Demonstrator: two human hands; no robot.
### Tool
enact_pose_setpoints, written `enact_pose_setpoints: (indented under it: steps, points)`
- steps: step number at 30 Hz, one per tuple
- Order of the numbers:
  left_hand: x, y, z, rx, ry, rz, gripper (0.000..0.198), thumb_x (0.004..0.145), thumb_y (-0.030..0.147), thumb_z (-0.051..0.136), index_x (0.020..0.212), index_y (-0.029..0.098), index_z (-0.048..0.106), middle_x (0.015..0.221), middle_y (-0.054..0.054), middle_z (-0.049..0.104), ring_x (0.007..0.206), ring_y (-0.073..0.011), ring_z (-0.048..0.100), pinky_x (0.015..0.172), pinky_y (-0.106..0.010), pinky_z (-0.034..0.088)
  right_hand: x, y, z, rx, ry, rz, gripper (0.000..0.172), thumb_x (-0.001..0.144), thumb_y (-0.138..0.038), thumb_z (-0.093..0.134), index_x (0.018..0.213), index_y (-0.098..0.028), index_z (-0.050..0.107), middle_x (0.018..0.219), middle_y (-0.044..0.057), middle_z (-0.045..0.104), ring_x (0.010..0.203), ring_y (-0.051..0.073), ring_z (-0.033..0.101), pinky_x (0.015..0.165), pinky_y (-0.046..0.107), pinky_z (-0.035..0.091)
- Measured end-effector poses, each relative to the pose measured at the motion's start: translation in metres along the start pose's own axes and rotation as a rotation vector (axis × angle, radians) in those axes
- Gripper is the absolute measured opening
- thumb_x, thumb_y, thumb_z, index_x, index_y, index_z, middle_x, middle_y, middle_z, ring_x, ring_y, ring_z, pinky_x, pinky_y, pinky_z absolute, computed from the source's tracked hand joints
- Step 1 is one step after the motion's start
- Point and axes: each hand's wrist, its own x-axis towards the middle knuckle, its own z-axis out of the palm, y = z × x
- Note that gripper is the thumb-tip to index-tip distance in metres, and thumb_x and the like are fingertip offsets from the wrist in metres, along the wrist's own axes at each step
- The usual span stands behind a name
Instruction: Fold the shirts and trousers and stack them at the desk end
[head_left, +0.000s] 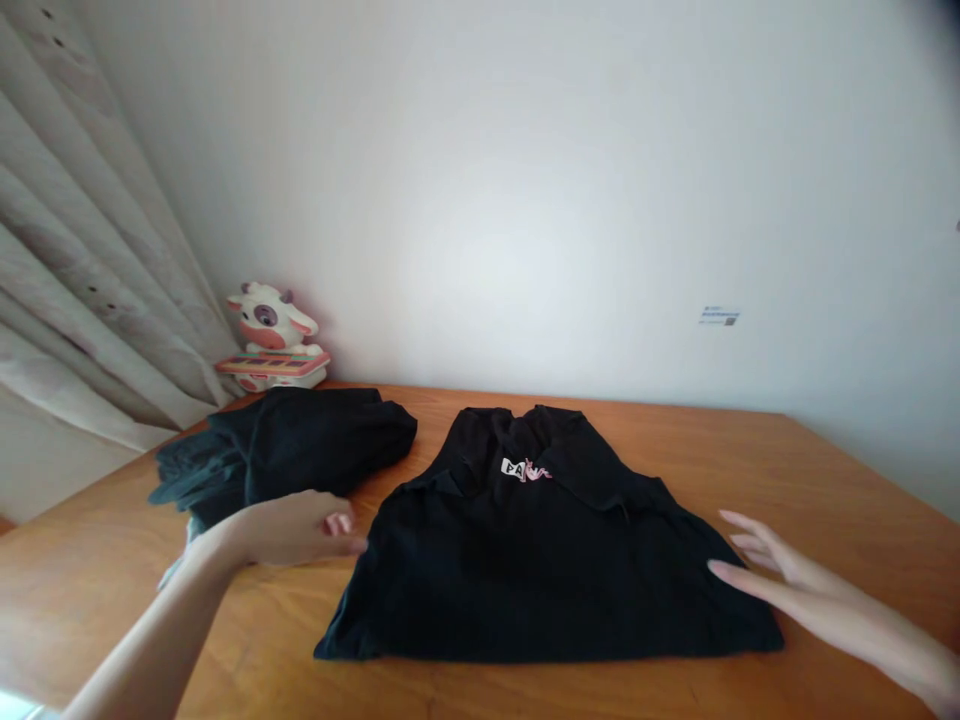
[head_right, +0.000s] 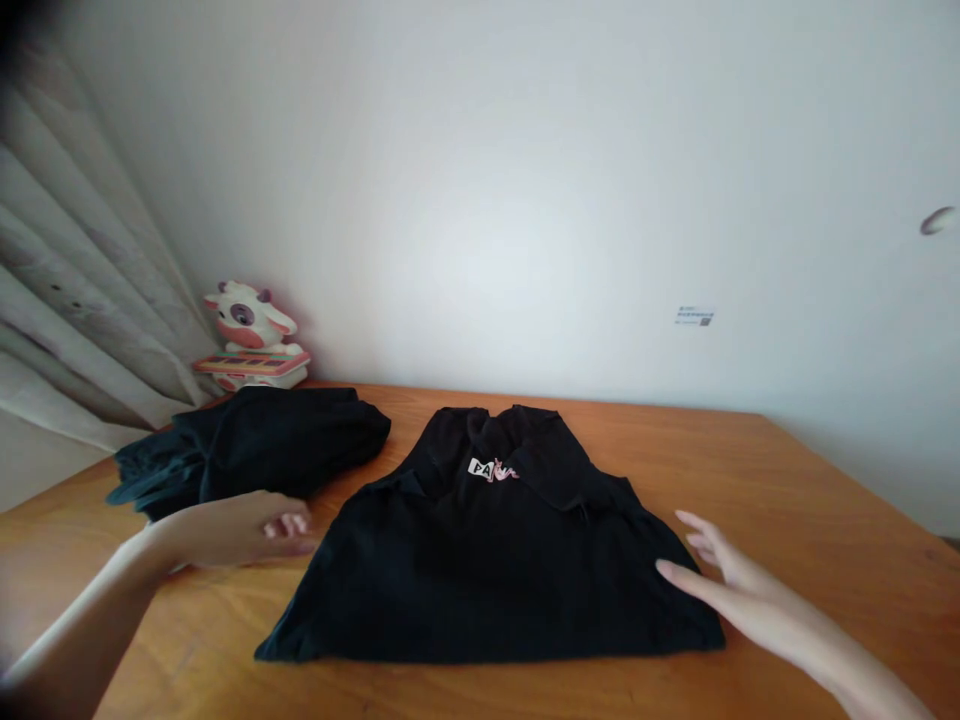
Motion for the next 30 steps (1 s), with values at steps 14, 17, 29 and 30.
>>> enact_pose_setpoints:
  steps: [14, 17, 29, 30]
  points:
    - [0.015, 0.024, 0.16, 0.509, 0.011, 0.358, 0.05, 0.103, 0.049, 0.045, 0.146, 0.025, 0.055, 0.157, -0.014, 0.049, 0.146, -0.0339, 0.044, 0.121, -0.056, 0.033, -0.034, -0.064, 0.103, -0.537, -0.017, -0.648, 0.035, 0.098, -0.047, 0.045, 0.106, -0.024, 0.069, 0.106, 0.01, 0.076, 0.095, 0.032, 0.073, 0.084, 0.05, 0.056]
    - [0.0, 0.029, 0.145, 0.546, -0.03, 0.304, 0.052, 0.101, 0.051, 0.046, 0.145, 0.026, 0.054, 0.157, -0.011, 0.049, 0.145, -0.0325, 0.045, 0.12, -0.054, 0.034, -0.047, -0.064, 0.091, -0.548, -0.053, -0.619, 0.031, 0.099, -0.046, 0.043, 0.097, -0.026, 0.067, 0.096, 0.007, 0.075, 0.081, 0.028, 0.073, 0.07, 0.043, 0.055]
    - [0.045, 0.055, 0.156, 0.582, 0.143, 0.128, 0.029, 0.09, 0.03, 0.059, 0.114, 0.018, 0.069, 0.118, -0.012, 0.069, 0.112, -0.0305, 0.062, 0.097, -0.042, 0.05, 0.005, -0.065, 0.07, -0.086, -0.189, -0.331, 0.038, 0.088, -0.06, 0.056, 0.096, -0.025, 0.07, 0.088, 0.005, 0.076, 0.083, 0.024, 0.072, 0.076, 0.035, 0.056]
    - [0.045, 0.051, 0.159, 0.566, 0.168, 0.141, 0.027, 0.091, 0.029, 0.057, 0.113, 0.018, 0.069, 0.119, -0.012, 0.069, 0.112, -0.0297, 0.062, 0.098, -0.041, 0.049, 0.017, -0.055, 0.061, -0.013, -0.013, -0.223, 0.046, 0.086, -0.064, 0.055, 0.101, -0.023, 0.069, 0.091, 0.007, 0.076, 0.086, 0.026, 0.072, 0.078, 0.036, 0.057]
